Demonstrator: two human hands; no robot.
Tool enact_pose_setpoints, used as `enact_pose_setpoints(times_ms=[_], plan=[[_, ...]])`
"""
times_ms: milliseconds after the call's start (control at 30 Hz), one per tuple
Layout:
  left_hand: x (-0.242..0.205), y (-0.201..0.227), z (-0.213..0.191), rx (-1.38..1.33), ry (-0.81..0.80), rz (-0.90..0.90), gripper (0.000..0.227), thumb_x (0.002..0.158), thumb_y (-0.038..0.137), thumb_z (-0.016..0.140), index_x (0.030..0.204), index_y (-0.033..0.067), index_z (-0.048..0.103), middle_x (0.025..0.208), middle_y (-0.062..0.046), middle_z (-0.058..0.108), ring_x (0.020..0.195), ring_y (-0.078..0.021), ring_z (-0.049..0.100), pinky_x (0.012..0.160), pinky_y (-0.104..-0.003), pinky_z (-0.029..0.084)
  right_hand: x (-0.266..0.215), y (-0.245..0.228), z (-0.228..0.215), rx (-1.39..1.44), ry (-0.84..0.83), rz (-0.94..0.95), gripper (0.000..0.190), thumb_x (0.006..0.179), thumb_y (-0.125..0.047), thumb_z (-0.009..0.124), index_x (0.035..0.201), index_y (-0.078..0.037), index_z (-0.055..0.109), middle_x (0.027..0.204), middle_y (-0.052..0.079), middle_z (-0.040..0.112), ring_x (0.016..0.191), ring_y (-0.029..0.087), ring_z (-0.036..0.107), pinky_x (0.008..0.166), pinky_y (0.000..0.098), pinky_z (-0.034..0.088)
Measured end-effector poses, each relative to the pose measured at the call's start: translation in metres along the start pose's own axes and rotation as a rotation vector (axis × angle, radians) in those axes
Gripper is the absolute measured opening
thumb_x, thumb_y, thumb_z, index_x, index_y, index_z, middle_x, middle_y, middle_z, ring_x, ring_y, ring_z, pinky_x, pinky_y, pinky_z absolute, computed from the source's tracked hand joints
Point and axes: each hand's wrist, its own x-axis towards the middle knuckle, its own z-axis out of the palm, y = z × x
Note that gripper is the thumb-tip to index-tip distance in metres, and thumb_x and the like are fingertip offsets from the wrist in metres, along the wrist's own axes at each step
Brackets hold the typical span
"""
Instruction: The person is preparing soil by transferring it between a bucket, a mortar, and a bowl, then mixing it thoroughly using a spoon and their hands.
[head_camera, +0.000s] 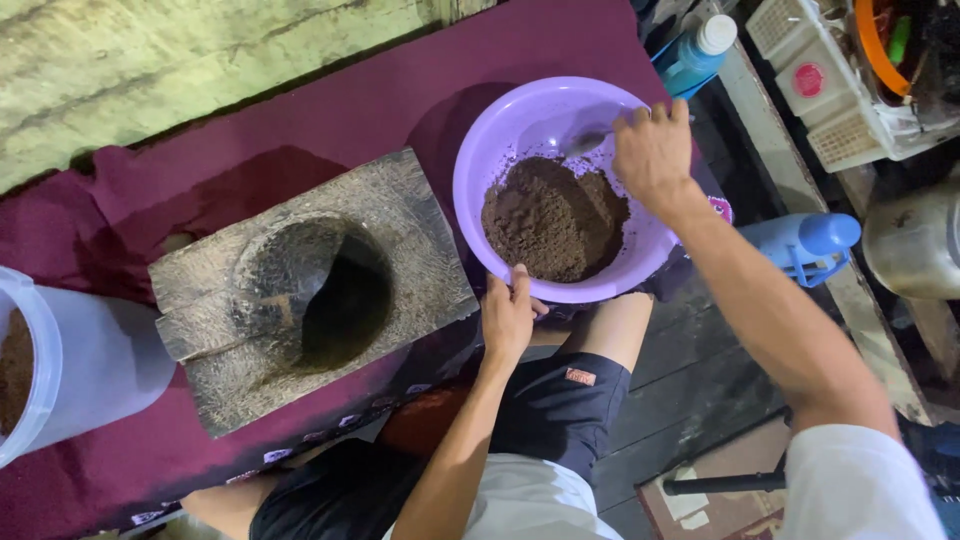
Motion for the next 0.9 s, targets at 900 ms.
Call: enact_pose_setpoints(times_ms=[900], plan=[[0.0, -0.006, -0.004, 0.036, -0.029, 0.039, 0.043, 0.102, 0.044, 0.046, 0.11, 0.0022, 0.053, 0.065, -0.01, 0.075, 0.069, -0.0238, 0.076, 0.069, -0.035, 0.058, -0.121, -0.05, 0.009, 0.215, -0.052, 0.144, 0.024, 0.07, -0.026, 0.074, 0.092, -0.015, 0.079, 0.086, 0.008, 0.074, 0.079, 0.028, 0.072, 0.078, 0.0403, 0.037]])
